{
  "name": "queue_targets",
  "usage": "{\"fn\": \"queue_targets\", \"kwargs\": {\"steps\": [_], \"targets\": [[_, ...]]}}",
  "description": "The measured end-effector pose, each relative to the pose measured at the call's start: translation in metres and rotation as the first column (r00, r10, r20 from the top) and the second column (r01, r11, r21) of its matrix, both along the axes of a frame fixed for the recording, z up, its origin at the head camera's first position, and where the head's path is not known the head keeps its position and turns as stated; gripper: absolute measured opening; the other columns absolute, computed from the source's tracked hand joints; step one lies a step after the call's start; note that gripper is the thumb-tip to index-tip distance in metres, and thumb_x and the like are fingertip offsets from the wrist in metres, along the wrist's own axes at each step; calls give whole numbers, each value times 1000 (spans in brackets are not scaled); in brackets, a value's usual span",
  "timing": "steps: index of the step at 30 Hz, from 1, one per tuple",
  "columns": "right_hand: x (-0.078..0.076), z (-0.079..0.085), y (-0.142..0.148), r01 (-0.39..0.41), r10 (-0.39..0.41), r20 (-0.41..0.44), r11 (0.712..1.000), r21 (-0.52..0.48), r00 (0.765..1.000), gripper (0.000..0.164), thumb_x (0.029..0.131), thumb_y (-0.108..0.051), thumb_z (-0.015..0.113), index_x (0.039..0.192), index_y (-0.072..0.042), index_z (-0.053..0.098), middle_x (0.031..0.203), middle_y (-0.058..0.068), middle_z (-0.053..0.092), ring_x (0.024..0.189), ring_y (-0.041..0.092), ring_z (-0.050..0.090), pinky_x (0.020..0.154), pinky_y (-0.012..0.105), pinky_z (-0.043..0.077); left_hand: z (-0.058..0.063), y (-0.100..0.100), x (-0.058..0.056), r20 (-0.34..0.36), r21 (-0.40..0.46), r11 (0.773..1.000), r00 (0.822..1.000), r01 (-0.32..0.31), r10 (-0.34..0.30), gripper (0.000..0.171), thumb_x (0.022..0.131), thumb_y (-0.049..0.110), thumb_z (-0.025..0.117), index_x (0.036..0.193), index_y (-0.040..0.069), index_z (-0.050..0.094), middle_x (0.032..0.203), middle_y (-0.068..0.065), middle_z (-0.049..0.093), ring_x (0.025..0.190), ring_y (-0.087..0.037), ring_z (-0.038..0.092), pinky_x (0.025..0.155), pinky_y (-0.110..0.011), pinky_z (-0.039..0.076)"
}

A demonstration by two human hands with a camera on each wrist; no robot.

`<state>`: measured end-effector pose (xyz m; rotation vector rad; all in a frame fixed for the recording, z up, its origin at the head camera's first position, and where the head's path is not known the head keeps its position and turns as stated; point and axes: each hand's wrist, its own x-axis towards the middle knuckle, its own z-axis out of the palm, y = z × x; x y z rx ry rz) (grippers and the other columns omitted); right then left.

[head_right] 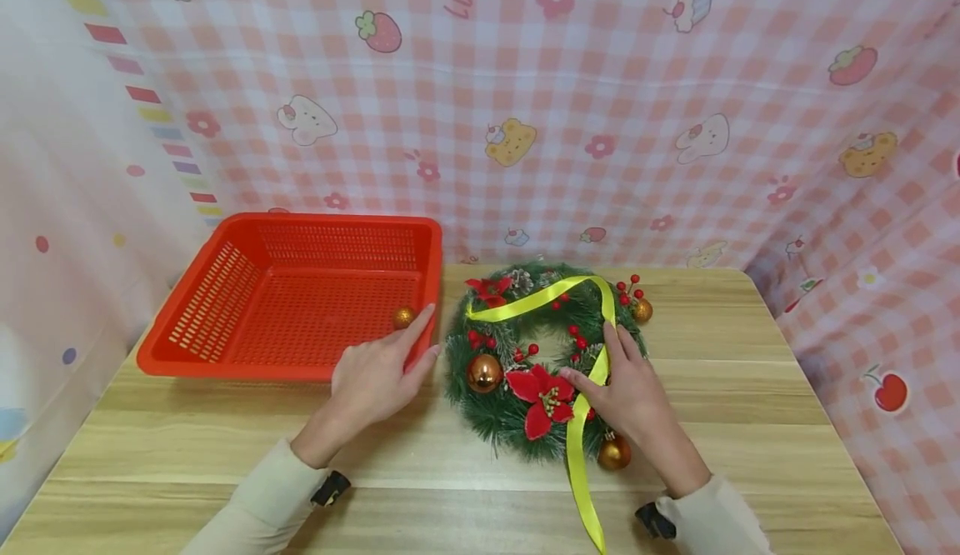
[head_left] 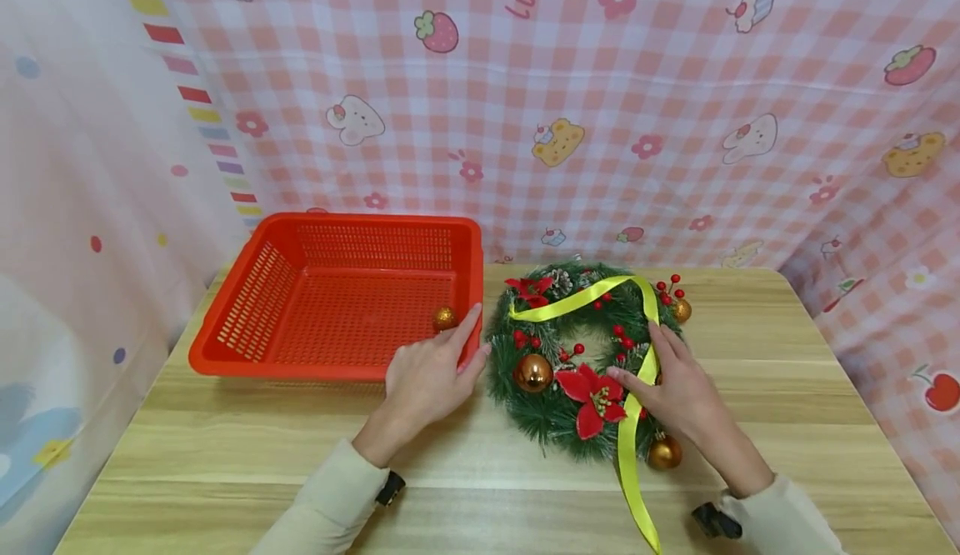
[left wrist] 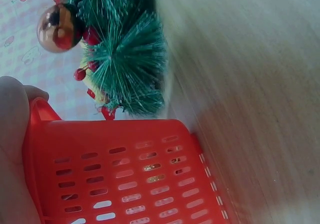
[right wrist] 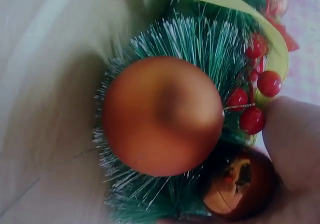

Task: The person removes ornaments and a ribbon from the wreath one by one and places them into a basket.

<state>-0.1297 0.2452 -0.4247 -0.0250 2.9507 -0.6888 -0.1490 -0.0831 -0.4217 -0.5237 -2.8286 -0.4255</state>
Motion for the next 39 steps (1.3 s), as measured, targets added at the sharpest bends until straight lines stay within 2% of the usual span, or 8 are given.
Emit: {"fn": "queue_targets", "kwargs": {"steps": [6, 14, 16, 19, 23, 28, 34, 39], "targets": [[6, 1, -12, 55, -55, 32, 998, 0, 998, 106, 91, -72, 47, 157, 1, 8, 159, 32, 13, 135, 60, 27, 103, 70, 32, 0, -2, -1, 20, 2, 1000, 1000, -11, 11, 58, 100, 49, 48, 152, 25, 41, 70, 2, 56, 40, -9, 22, 37, -23, 17], [4, 22, -5, -26, 29, 91, 999, -34, 995, 98, 95, -68, 42, 158, 0, 7, 158, 33, 13, 137, 61, 23, 101, 77, 25, 0, -1, -1, 21, 1, 1000, 1000, -10, 10, 58, 100, 50, 47, 153, 26, 40, 63, 5, 44, 40, -8, 22, 38, -23, 17], [1, 29, 3, -19, 21, 45, 999, -41, 999, 95, 96, -66, 42, 157, 0, 14, 156, 34, 21, 136, 60, 26, 99, 77, 26, 0, -1, -1, 18, -4, 1000, 1000, -4, 4, 58, 101, 50, 46, 153, 25, 40, 62, 5, 42, 40, -7, 21, 38, -22, 17], [-10, 34, 17, -39, 32, -85, 995, -90, 996, 84, 98, -57, 49, 154, 0, 27, 151, 34, 32, 134, 60, 30, 98, 77, 27, 0, -1, -1, 9, 0, 1000, 1000, 4, -4, 57, 101, 49, 47, 152, 24, 41, 60, 5, 40, 40, -7, 19, 38, -22, 16], [-33, 27, 35, -199, 162, -242, 970, -138, 957, 70, 97, -39, 63, 150, -1, 38, 153, 31, 33, 137, 56, 28, 102, 75, 25, 0, -2, 0, -6, 5, 1000, 1000, 4, -4, 57, 100, 48, 48, 151, 23, 43, 59, 6, 38, 40, -6, 19, 38, -21, 16], [-57, 7, 47, -366, 330, -251, 924, -110, 910, 75, 91, -31, 71, 154, -9, 34, 159, 26, 22, 143, 53, 18, 102, 79, 16, -2, -1, -1, -11, -4, 1000, 1000, 2, -2, 58, 100, 50, 48, 151, 24, 43, 59, 6, 37, 40, -7, 19, 38, -21, 16], [-71, -12, 46, -393, 369, -206, 915, -91, 906, 76, 92, -35, 69, 157, -22, 31, 163, 19, 12, 146, 51, 12, 99, 81, 16, -3, -1, -1, -13, 0, 1000, 1000, 3, -3, 57, 100, 49, 48, 151, 25, 43, 59, 6, 37, 41, -6, 19, 38, -21, 16], [-75, -20, 42, -382, 366, -157, 921, -83, 917, 78, 95, -40, 63, 159, -24, 22, 164, 19, 9, 145, 54, 9, 101, 81, 11, -4, -2, -1, -21, 1, 1000, 1000, -4, 4, 57, 100, 49, 49, 151, 25, 43, 59, 6, 38, 40, -6, 19, 37, -21, 16]]}}
